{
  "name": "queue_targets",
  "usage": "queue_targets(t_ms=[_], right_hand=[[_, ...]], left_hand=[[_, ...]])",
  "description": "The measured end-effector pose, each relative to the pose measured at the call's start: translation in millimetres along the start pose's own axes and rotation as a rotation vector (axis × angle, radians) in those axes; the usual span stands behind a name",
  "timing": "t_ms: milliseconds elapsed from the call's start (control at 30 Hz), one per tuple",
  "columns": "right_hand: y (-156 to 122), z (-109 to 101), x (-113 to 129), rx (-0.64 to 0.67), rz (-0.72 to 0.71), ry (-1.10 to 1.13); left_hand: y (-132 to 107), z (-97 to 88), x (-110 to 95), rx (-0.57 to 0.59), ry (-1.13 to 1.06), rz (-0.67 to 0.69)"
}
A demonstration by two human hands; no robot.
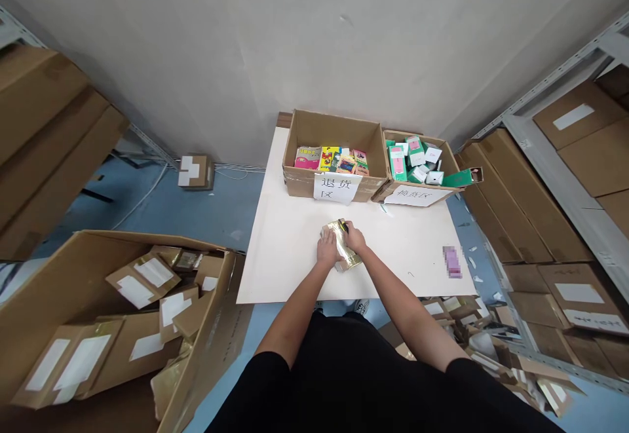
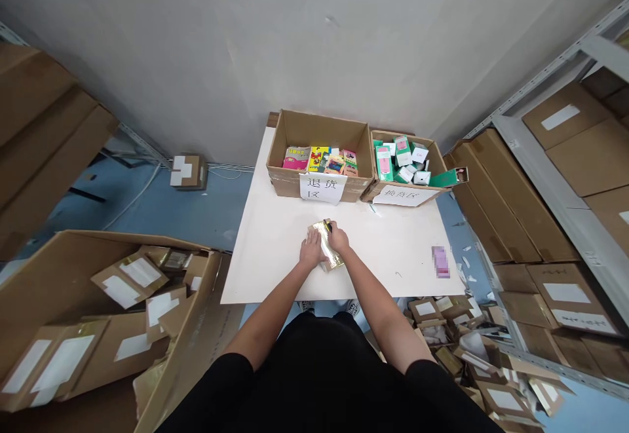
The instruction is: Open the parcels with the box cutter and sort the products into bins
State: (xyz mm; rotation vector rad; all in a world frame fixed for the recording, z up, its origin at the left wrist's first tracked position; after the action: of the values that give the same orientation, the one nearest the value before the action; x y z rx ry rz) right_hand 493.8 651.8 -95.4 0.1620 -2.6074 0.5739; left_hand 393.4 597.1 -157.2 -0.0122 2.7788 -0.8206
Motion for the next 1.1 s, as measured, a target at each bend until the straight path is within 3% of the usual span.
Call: queue_targets(t_ms=[267,567,667,800,933,1100], right_hand=[[14,13,31,0.078,-0.01,-0.146],[-4,15,27,0.221,0.059,-0.267],[-24,19,17,0.287,0.07,-0.29],[-80,28,-18,0.398,0.095,-0.308],[-131,30,-46,0.376,0.103,-0.366],[-141,36,-43,0.391,0.078,-0.37]], left_hand=[[-7,-6.1,10,0.042,-0.023,0.1],[-9,-9.4,17,0.058,0.012,0.088],[-10,-10.4,17,0.054,0.01,0.087],[-11,-13.5,18,0.036,0.011,0.08],[-11,-16.5,17,0.028,0.016,0.083],[-13,-20.4,19,0.006,0.056,0.082]])
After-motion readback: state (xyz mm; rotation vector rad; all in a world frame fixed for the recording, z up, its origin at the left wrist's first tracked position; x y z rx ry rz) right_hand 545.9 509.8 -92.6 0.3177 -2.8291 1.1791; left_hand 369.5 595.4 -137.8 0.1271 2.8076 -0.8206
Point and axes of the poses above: each hand's wrist, its own y-axis towards the middle knuckle, its own z-axis out of the palm, x = y × z, the point moved 10 cm from there along y, towards the middle knuckle, and after that the axes turned 7 degrees about -z, right-handed, at the moved point
